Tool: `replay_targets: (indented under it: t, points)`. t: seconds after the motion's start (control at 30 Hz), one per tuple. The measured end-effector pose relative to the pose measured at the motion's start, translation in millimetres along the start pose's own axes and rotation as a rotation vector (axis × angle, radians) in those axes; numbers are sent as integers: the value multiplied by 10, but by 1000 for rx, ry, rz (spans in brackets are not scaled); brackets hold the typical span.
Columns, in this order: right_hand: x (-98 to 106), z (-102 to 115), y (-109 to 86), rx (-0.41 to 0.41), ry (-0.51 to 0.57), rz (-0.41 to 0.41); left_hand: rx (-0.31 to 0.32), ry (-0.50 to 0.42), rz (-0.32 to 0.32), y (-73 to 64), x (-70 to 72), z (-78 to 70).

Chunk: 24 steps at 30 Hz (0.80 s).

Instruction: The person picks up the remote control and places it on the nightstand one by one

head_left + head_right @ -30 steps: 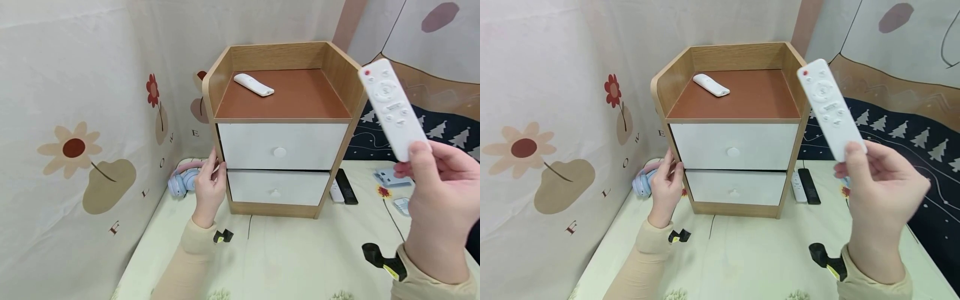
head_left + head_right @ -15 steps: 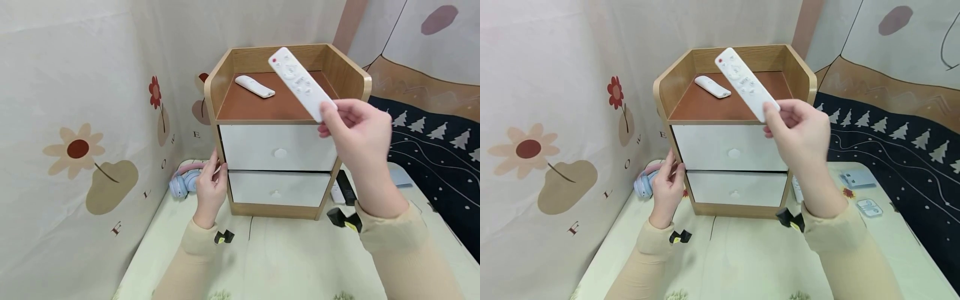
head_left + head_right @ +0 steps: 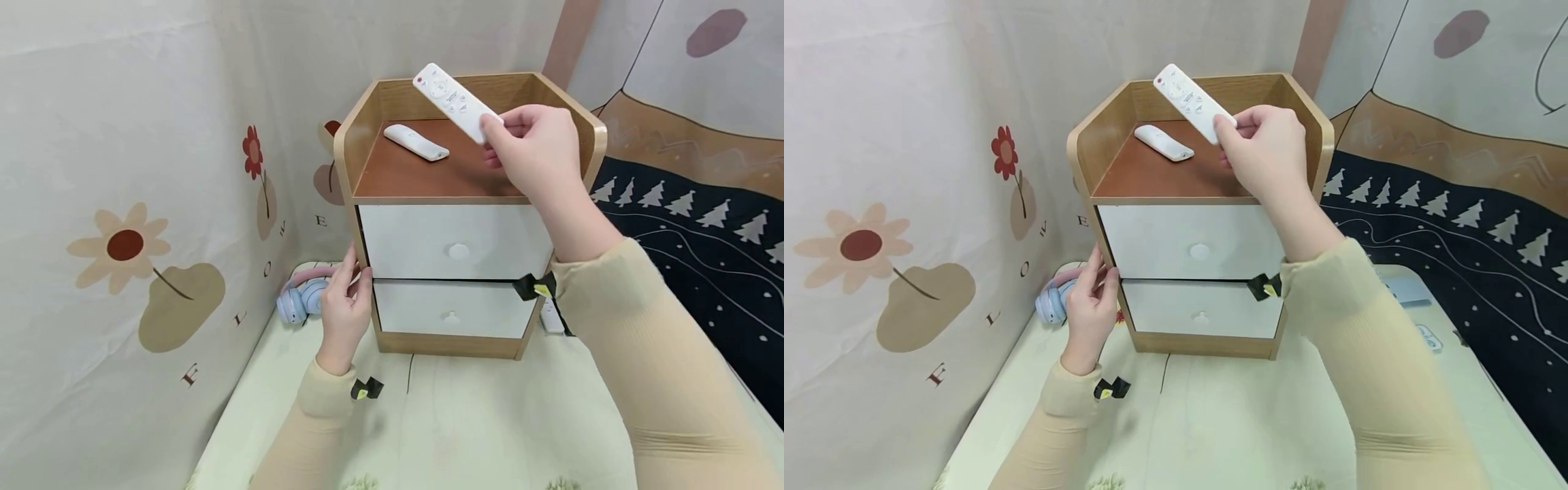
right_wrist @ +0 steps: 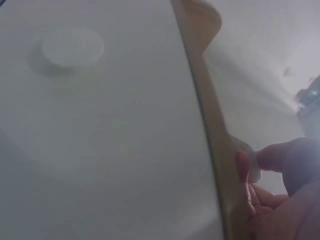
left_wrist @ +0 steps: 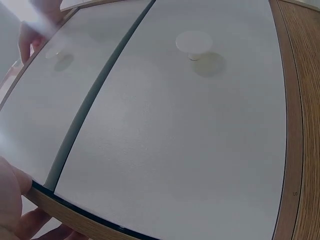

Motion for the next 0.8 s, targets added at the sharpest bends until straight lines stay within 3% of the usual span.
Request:
replay_targets:
  t: [0.23, 0.57, 0.8]
  points:
    - [-89, -154, 300, -181, -102, 84, -6, 5, 10, 6, -16, -22]
    - [-219, -190, 507, -219, -313, 232, -10, 4, 3, -7, -14, -18]
    - [-213, -155, 647, -246, -348, 283, 11, 6, 15, -6, -3, -20]
Point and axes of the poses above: each hand's wrist, its own y-axis towards the middle knuckle, its own x-axis out of the back of the hand, z = x × y, the point moved 5 cm from there along y, towards the middle knuckle, and after that the axes turned 15 degrees about x, right-handed, at the moved point
